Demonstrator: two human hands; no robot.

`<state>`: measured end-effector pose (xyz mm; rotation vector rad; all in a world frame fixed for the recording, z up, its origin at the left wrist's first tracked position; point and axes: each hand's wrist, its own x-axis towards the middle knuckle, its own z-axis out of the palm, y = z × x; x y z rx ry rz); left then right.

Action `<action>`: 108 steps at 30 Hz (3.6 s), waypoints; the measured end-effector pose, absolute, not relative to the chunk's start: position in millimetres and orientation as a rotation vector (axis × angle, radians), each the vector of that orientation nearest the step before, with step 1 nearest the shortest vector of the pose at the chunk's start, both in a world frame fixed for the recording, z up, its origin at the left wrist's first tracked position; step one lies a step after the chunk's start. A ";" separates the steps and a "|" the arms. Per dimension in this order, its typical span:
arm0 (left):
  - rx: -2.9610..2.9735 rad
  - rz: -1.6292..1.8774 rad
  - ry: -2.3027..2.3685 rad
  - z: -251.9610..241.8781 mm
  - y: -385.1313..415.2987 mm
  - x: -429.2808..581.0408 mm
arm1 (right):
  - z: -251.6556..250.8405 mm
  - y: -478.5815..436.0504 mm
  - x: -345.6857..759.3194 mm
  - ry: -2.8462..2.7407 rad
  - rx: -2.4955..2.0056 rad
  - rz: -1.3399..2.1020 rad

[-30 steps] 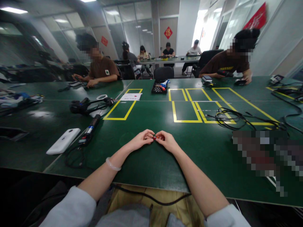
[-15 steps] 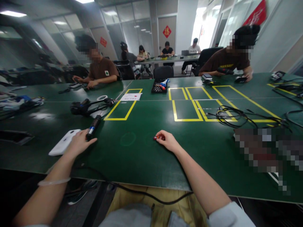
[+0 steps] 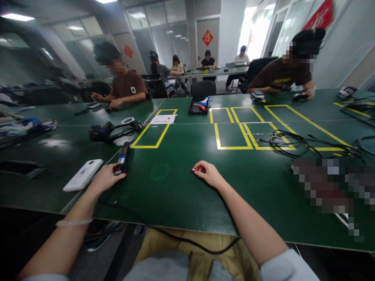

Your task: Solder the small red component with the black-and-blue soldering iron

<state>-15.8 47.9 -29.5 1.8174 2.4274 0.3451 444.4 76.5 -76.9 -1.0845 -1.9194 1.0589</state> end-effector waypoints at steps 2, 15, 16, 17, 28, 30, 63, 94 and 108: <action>1.862 0.310 2.417 -31.1 48.0 9.7 | -76.8 76.3 443.9 -1.908 -1.083 1.067; 2.292 0.468 1.913 -40.2 57.4 210.6 | -78.3 76.7 445.5 -1.928 -1.002 0.927; 2.317 0.481 1.882 -41.3 57.4 222.1 | -79.0 77.2 445.6 -1.922 -1.002 0.914; 2.339 0.491 1.853 -42.3 57.1 232.3 | -79.5 77.6 445.7 -1.918 -0.999 0.901; 2.404 0.500 1.721 -47.2 51.7 271.5 | -79.6 78.4 449.2 -1.924 -1.007 0.814; 2.410 0.498 1.739 -47.3 51.1 270.9 | -78.1 78.1 449.0 -1.902 -1.027 0.817; 2.192 -0.063 2.475 -27.7 42.9 73.2 | -70.9 72.2 452.3 -1.905 -1.110 0.908; 1.759 0.824 1.533 -4.5 70.2 141.1 | -74.3 74.3 449.2 -1.927 -1.083 0.949; 1.521 0.650 0.868 -48.3 74.6 250.1 | -69.3 69.2 440.7 -1.829 -0.810 1.354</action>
